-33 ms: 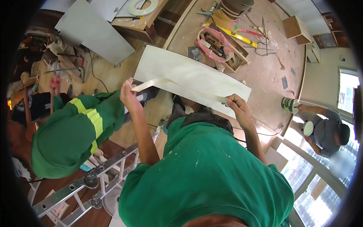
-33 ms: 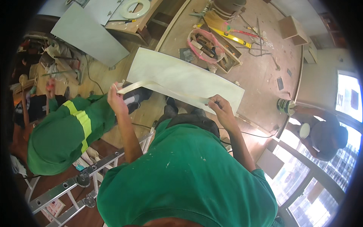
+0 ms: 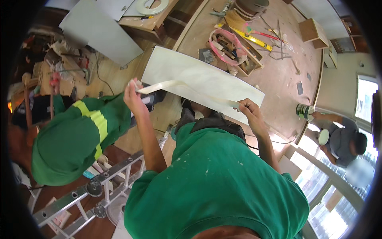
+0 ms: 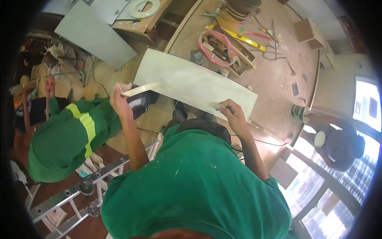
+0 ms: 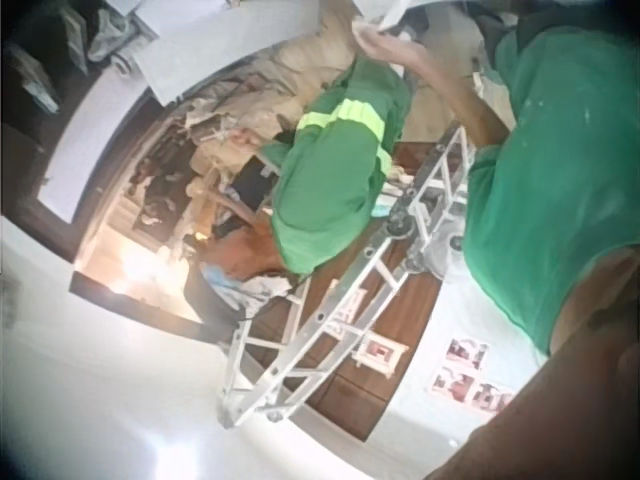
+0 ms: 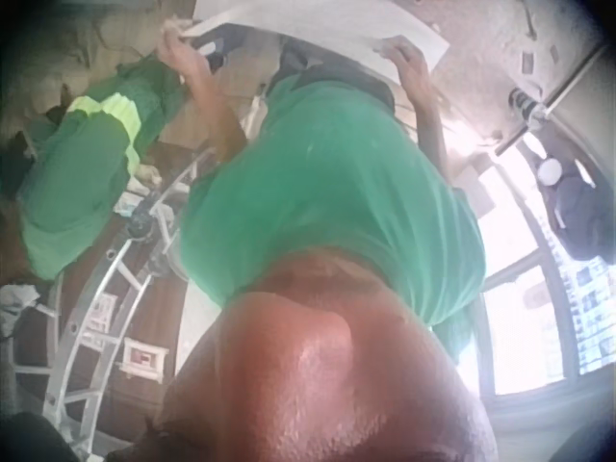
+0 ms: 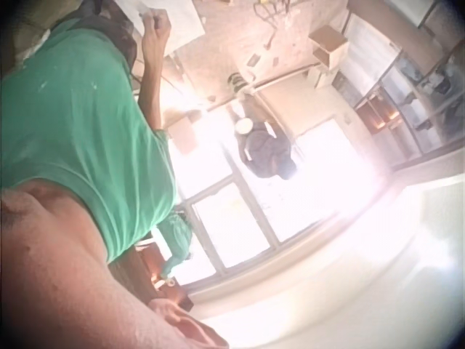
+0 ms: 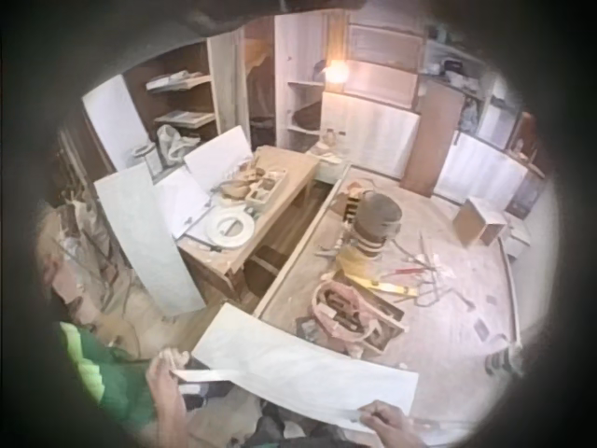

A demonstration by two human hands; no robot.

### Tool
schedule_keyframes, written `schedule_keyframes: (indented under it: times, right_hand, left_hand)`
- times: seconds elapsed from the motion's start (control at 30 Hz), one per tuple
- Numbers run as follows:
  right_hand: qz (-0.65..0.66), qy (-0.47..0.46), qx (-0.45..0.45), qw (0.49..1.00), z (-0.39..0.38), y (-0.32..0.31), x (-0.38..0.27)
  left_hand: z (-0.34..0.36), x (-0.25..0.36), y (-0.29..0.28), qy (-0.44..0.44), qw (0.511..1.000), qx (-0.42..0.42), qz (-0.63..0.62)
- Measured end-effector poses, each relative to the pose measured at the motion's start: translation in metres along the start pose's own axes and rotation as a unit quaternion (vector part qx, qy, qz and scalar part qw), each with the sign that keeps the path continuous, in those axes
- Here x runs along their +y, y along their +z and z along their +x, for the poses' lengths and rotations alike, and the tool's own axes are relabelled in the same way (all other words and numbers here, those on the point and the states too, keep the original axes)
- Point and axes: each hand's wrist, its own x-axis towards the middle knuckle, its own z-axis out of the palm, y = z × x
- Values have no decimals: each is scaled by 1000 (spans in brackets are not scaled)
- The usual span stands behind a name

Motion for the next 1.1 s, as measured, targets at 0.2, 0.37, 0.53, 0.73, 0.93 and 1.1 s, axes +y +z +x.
schedule_keyframes:
  times: [0.2, 0.37, 0.53, 0.73, 0.93, 1.1]
  right_hand:
    - [51, -44, 48, 997, 19, 24, -13]
    - [-98, -277, 7, 956, 38, 47, -42]
    - [-65, -168, -195, 964, 44, 78, -55]
    - [-186, -107, -164, 963, 37, 88, -76]
    - [13, -135, -159, 978, 9, 75, -117]
    - [-90, -359, -223, 902, 20, 98, -128]
  left_hand:
    - [-22, 81, 61, 54, 922, -363, 124]
    - [-94, 94, 113, 96, 711, -662, 217]
    - [-106, 112, 117, 131, 700, -679, 176]
    - [-33, 88, 69, -104, 667, -720, 157]
    - [4, 13, 30, -206, 843, -492, -73]
    - [-85, -46, 61, -361, 753, -537, -122]
